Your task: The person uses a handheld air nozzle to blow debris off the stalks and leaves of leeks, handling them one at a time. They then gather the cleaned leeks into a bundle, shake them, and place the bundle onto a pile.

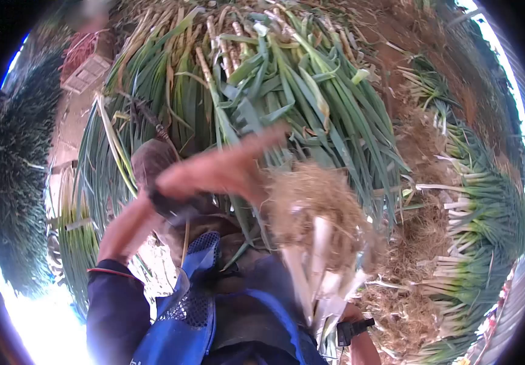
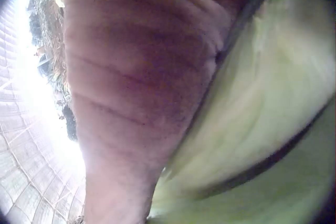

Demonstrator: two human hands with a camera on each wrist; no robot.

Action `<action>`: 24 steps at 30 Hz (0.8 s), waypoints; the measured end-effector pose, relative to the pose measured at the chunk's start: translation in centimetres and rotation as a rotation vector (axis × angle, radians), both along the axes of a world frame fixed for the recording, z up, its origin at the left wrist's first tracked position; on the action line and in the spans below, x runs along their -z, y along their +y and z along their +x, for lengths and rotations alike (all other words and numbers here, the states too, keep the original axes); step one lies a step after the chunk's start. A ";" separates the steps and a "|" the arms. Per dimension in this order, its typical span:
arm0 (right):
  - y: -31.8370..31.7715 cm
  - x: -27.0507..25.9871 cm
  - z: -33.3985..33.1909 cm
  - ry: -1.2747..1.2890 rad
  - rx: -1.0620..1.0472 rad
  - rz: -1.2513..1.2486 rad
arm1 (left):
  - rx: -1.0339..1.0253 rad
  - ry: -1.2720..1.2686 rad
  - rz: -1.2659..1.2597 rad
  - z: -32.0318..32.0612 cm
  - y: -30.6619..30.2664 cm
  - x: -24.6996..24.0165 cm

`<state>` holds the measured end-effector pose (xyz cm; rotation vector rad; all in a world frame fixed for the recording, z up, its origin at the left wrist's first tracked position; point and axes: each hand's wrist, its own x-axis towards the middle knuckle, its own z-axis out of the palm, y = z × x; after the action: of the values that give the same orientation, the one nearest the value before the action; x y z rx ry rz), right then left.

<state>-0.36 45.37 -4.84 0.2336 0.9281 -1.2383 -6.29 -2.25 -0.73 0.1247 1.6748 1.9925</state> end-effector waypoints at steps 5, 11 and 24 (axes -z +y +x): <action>-1.3 -1.3 -1.0 -0.019 -0.010 0.087 | 0.300 -0.226 0.279 2.3 14.1 3.8; -3.6 -1.3 0.2 -0.010 0.016 0.112 | -0.026 0.081 -0.074 -1.2 8.7 3.9; 2.4 -1.9 1.6 -0.017 0.081 0.116 | -0.369 0.044 -0.266 -1.0 1.1 2.8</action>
<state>1.29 47.82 -2.92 0.3759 0.9854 -1.2558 -7.24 -1.18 -3.58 -0.2556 2.0950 2.0033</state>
